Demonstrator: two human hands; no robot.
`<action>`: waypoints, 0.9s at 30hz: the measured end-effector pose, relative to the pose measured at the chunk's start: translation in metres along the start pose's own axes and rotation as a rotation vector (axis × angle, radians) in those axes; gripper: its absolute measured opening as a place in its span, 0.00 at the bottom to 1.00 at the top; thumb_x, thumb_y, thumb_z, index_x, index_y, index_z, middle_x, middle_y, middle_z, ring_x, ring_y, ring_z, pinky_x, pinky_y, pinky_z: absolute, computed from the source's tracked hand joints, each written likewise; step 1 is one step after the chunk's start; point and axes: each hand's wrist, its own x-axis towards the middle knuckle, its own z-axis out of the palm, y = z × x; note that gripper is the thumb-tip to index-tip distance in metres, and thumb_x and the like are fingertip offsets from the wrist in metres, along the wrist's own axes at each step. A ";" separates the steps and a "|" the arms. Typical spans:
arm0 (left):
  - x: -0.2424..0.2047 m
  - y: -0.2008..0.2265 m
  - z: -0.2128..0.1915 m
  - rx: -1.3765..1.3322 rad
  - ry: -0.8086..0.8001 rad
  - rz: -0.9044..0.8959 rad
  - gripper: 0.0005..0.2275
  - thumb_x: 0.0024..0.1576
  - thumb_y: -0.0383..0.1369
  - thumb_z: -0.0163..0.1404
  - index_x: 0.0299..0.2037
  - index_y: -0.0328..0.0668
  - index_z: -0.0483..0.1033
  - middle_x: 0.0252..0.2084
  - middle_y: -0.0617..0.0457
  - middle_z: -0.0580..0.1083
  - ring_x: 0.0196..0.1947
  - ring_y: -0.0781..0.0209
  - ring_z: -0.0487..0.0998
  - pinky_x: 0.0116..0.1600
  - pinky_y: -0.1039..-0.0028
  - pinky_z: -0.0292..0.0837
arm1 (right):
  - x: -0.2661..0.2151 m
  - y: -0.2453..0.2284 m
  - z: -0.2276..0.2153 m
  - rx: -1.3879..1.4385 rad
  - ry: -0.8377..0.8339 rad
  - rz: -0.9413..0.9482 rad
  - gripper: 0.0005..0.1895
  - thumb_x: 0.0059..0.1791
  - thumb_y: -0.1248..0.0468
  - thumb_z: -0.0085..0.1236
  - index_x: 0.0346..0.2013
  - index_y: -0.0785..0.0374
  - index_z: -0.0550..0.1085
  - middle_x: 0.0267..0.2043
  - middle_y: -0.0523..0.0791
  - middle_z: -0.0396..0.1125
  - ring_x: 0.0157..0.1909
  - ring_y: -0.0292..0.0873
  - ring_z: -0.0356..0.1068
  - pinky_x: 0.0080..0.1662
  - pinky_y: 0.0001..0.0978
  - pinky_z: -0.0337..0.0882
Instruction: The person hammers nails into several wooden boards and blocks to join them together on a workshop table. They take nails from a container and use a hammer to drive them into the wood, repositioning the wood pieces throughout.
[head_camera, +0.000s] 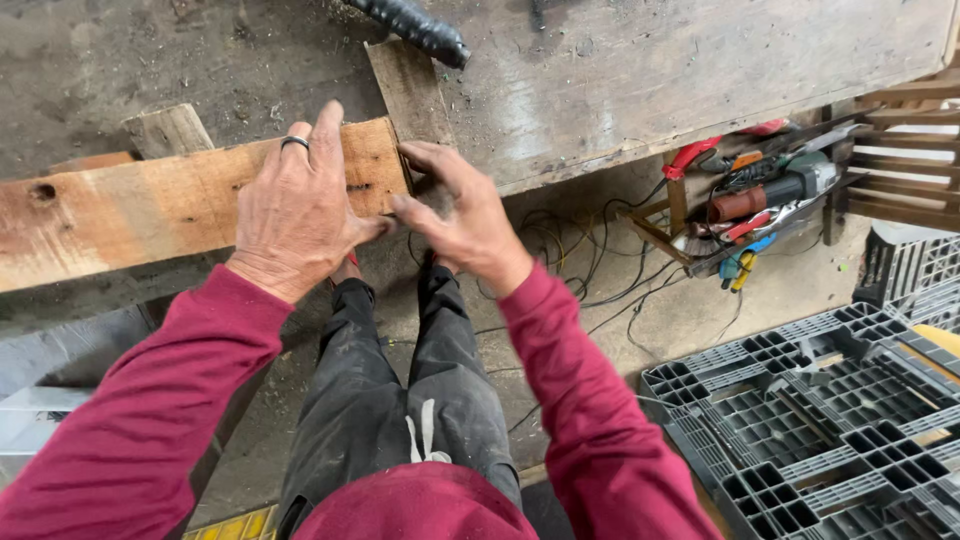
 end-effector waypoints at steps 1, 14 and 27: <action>-0.005 -0.005 -0.006 0.050 -0.121 -0.033 0.53 0.37 0.60 0.64 0.67 0.26 0.59 0.40 0.42 0.73 0.31 0.54 0.76 0.28 0.72 0.75 | -0.007 -0.003 0.012 -0.028 0.101 -0.038 0.30 0.52 0.57 0.67 0.65 0.66 0.70 0.66 0.52 0.69 0.67 0.49 0.71 0.68 0.39 0.71; -0.077 -0.092 -0.032 0.303 -0.182 -0.110 0.45 0.35 0.51 0.71 0.65 0.37 0.73 0.35 0.48 0.74 0.32 0.55 0.77 0.35 0.67 0.74 | -0.025 -0.002 0.064 0.189 0.483 -0.003 0.17 0.55 0.67 0.61 0.58 0.71 0.74 0.63 0.51 0.71 0.64 0.43 0.72 0.64 0.30 0.71; -0.075 -0.079 -0.041 0.325 -0.248 -0.154 0.44 0.37 0.54 0.68 0.63 0.36 0.72 0.32 0.49 0.73 0.28 0.57 0.76 0.31 0.70 0.73 | -0.023 0.000 0.064 0.252 0.457 0.055 0.17 0.54 0.66 0.61 0.56 0.72 0.76 0.61 0.49 0.71 0.63 0.41 0.71 0.64 0.29 0.69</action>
